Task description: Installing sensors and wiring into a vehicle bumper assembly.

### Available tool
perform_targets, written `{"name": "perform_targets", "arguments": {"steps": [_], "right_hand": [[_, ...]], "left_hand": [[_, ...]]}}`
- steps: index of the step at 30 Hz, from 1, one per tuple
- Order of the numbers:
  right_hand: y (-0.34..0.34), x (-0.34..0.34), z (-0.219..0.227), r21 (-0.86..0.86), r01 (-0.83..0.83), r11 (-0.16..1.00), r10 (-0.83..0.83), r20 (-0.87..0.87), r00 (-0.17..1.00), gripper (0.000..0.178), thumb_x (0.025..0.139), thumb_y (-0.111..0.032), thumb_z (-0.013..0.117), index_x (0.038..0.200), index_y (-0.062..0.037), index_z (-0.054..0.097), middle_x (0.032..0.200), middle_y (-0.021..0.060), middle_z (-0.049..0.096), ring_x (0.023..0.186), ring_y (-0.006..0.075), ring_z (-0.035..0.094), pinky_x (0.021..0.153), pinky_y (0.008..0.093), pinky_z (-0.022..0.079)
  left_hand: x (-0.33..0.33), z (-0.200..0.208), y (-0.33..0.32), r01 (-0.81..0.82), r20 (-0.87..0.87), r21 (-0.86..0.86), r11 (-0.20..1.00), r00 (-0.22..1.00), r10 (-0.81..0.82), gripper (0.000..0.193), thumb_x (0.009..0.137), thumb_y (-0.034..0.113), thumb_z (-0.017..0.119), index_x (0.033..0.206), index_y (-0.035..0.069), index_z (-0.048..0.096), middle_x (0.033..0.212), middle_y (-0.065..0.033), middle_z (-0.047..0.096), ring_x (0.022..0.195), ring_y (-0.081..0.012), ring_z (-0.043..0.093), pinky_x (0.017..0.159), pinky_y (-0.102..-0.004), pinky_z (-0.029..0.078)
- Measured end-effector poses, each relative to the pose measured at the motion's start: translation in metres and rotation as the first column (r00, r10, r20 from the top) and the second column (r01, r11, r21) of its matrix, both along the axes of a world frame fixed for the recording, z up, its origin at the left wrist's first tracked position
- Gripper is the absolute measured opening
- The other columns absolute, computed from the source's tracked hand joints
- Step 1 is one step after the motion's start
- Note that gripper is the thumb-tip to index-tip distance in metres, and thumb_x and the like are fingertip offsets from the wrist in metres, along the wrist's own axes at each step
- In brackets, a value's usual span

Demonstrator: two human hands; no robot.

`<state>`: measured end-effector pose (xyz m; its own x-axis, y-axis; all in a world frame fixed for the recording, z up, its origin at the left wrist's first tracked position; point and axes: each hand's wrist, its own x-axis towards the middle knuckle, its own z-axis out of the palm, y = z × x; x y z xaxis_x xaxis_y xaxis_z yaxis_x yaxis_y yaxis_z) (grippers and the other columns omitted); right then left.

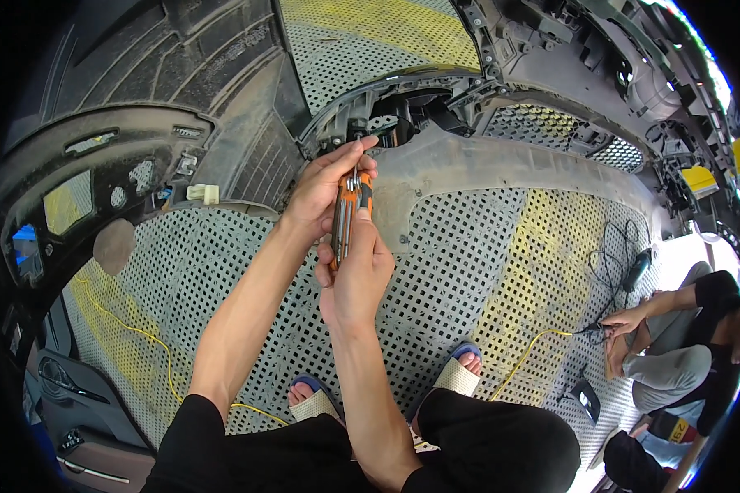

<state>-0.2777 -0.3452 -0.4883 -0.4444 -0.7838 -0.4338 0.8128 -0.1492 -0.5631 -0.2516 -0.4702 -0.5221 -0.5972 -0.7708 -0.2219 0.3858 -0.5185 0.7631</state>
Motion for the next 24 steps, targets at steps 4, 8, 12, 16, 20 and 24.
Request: {"name": "perform_targets", "arguments": {"steps": [4, 8, 12, 16, 20, 24], "right_hand": [[0.002, -0.001, -0.004, -0.023, 0.012, 1.000, -0.010, 0.070, 0.998, 0.034, 0.107, -0.033, 0.050, 0.102, -0.0017, 0.061, 0.087, 0.0067, 0.065, 0.055, 0.0091, 0.053, 0.037, 0.0212, 0.034], [0.002, -0.001, -0.006, -0.017, 0.020, 1.000, -0.018, 0.104, 0.994, 0.033, 0.106, -0.033, 0.051, 0.102, -0.0022, 0.061, 0.085, 0.0065, 0.065, 0.055, 0.0096, 0.053, 0.037, 0.0220, 0.035], [0.000, 0.004, -0.007, -0.039, 0.044, 0.998, -0.037, 0.147, 0.988, 0.033, 0.105, -0.034, 0.052, 0.103, -0.0019, 0.062, 0.084, 0.0069, 0.065, 0.056, 0.0107, 0.054, 0.038, 0.0239, 0.037], [0.001, 0.003, -0.004, -0.054, 0.073, 0.996, -0.063, 0.176, 0.982, 0.034, 0.105, -0.034, 0.052, 0.103, -0.0013, 0.062, 0.083, 0.0079, 0.065, 0.056, 0.0113, 0.054, 0.039, 0.0250, 0.039], [0.002, 0.002, -0.008, -0.081, 0.063, 0.995, -0.046, 0.200, 0.979, 0.034, 0.106, -0.033, 0.050, 0.105, -0.0009, 0.061, 0.087, 0.0082, 0.065, 0.059, 0.0116, 0.056, 0.042, 0.0264, 0.043], [0.001, 0.003, -0.009, -0.129, 0.036, 0.991, -0.011, 0.191, 0.982, 0.032, 0.107, -0.030, 0.047, 0.109, -0.0001, 0.059, 0.093, 0.0088, 0.065, 0.064, 0.0137, 0.058, 0.047, 0.0293, 0.047]], "left_hand": [[-0.002, 0.001, 0.001, -0.018, 0.016, 0.011, 1.000, 1.000, 0.018, 0.042, 0.105, 0.023, 0.056, 0.139, -0.002, 0.053, 0.088, -0.0009, 0.064, 0.083, -0.0113, 0.064, 0.074, -0.0257, 0.058], [-0.003, -0.002, 0.000, -0.033, 0.012, 0.022, 0.999, 0.999, 0.033, 0.043, 0.105, 0.022, 0.057, 0.140, -0.002, 0.052, 0.088, -0.0007, 0.064, 0.082, -0.0115, 0.064, 0.074, -0.0264, 0.058], [0.002, -0.005, -0.002, -0.019, -0.002, 0.022, 1.000, 1.000, 0.019, 0.042, 0.103, 0.023, 0.060, 0.138, -0.001, 0.054, 0.089, -0.0012, 0.065, 0.084, -0.0108, 0.063, 0.074, -0.0255, 0.056], [-0.001, -0.002, 0.000, -0.023, 0.010, 0.018, 1.000, 1.000, 0.022, 0.043, 0.103, 0.024, 0.060, 0.138, -0.001, 0.054, 0.088, -0.0004, 0.064, 0.083, -0.0102, 0.062, 0.074, -0.0255, 0.056], [-0.001, 0.001, 0.002, -0.007, 0.024, 0.007, 1.000, 1.000, 0.007, 0.046, 0.104, 0.023, 0.058, 0.141, -0.003, 0.051, 0.086, 0.0005, 0.062, 0.082, -0.0107, 0.061, 0.076, -0.0279, 0.058], [0.000, 0.003, 0.004, -0.031, 0.027, 0.013, 0.999, 0.999, 0.030, 0.038, 0.105, 0.027, 0.058, 0.132, 0.002, 0.059, 0.091, -0.0011, 0.065, 0.083, -0.0080, 0.060, 0.070, -0.0224, 0.052]]}}
